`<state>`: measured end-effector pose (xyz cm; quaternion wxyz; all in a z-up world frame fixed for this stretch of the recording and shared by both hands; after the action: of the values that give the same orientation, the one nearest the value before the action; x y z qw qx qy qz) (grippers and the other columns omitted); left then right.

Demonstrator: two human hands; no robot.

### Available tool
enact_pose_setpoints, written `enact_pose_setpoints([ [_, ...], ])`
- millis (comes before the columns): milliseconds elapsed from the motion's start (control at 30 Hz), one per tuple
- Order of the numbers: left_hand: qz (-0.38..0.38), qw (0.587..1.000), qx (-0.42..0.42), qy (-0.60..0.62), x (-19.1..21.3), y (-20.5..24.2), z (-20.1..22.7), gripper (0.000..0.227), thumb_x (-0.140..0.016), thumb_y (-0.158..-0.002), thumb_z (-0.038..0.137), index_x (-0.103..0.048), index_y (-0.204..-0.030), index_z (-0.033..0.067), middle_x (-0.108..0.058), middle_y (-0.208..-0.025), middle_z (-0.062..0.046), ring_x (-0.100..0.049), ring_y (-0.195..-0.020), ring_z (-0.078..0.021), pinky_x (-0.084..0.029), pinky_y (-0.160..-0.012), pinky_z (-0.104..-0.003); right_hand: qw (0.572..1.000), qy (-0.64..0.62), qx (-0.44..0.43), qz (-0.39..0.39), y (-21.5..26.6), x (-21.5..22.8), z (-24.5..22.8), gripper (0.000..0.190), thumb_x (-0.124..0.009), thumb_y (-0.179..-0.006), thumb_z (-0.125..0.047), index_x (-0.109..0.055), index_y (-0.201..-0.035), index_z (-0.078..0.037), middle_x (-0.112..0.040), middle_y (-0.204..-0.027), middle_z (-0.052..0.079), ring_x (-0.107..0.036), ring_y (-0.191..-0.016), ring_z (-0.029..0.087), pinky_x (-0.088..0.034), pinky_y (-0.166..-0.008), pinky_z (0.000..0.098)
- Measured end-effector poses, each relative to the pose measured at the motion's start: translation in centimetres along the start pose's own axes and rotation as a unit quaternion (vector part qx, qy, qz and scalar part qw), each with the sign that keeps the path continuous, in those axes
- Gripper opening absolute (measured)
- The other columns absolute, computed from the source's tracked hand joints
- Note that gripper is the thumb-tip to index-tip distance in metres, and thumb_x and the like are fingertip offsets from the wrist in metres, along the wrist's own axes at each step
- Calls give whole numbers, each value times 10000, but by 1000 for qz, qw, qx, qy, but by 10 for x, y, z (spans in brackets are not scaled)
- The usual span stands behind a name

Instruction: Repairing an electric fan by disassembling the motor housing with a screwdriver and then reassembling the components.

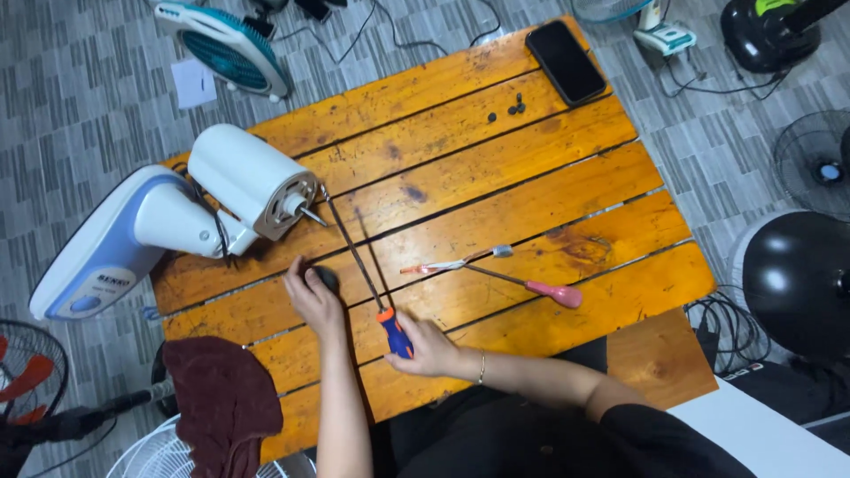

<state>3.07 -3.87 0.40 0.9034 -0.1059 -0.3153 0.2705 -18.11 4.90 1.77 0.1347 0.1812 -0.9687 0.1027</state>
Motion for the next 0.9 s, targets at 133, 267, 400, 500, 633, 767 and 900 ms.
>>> enact_pose_setpoints([
  [133, -40, 999, 6, -27, 5, 18, 23, 337, -544, -1082, 214, -560, -1363, 29, -588, -1225, -213, -587, -1188, -449, -450, -1027, -535, 999, -21, -31, -35, -8, -6, 1, 530, -818, -750, -334, -528, -1120, -90, -692, -684, 135, -725, -641, 334, -550, -522, 420],
  [267, -79, 990, -39, -113, 2, 39, 27, 474, -697, -953, 224, -560, -1369, 45, -561, -1305, -203, -528, -1297, -442, -375, -1115, -556, 998, -3, -44, -48, -11, -3, -2, 505, -812, -746, -361, -506, -1056, -105, -675, -663, 154, -720, -640, 358, -531, -516, 432],
  [400, -74, 989, -52, -114, 2, 50, 26, 470, -699, -935, 143, -559, -1373, 48, -564, -1315, -179, -544, -1285, -421, -347, -1150, -551, 997, 18, -42, -59, -11, -2, -6, 497, -794, -762, -370, -483, -1030, -90, -664, -649, 187, -717, -642, 398, -526, -521, 462],
  [500, -68, 995, -35, -65, 11, 47, 30, 389, -720, -957, 169, -621, -1322, 78, -611, -1231, -159, -593, -1201, -424, -415, -1077, -542, 996, 29, -47, -74, -12, -5, -7, 501, -781, -770, -403, -481, -1022, -90, -660, -659, 204, -713, -659, 417, -508, -524, 493],
  [633, -49, 998, 32, -7, 19, 46, 22, 347, -689, -1007, 194, -620, -1332, 93, -606, -1209, -145, -603, -1191, -396, -433, -1055, -488, 994, 44, -45, -93, -10, -13, 0, 516, -765, -778, -421, -484, -1041, -78, -661, -667, 225, -712, -677, 440, -506, -546, 522],
  [767, -18, 997, 61, 36, 26, 44, 30, 246, -492, -1114, 228, -675, -1235, 118, -589, -1047, -138, -638, -1012, -380, -473, -961, -464, 994, 50, -45, -83, -10, -10, -1, 494, -773, -767, -430, -498, -1028, -115, -673, -679, 176, -719, -671, 403, -522, -544, 473],
  [900, -9, 996, 85, 29, 25, 49, 17, 268, -441, -1132, 230, -687, -1090, 133, -555, -910, -132, -628, -875, -387, -492, -875, -435, 996, -69, -44, -28, -7, 5, -8, 458, -825, -756, -271, -547, -1065, -79, -713, -812, 228, -745, -771, 393, -559, -583, 389],
])
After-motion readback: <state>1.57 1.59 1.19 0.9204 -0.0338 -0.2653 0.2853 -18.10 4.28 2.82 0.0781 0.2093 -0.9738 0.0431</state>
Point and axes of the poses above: each hand's wrist, its own y-axis away from the middle knuckle, its own x-axis out of the back of the hand, z = x × y, the point moved 6 cm from there along -y, towards the middle knuckle
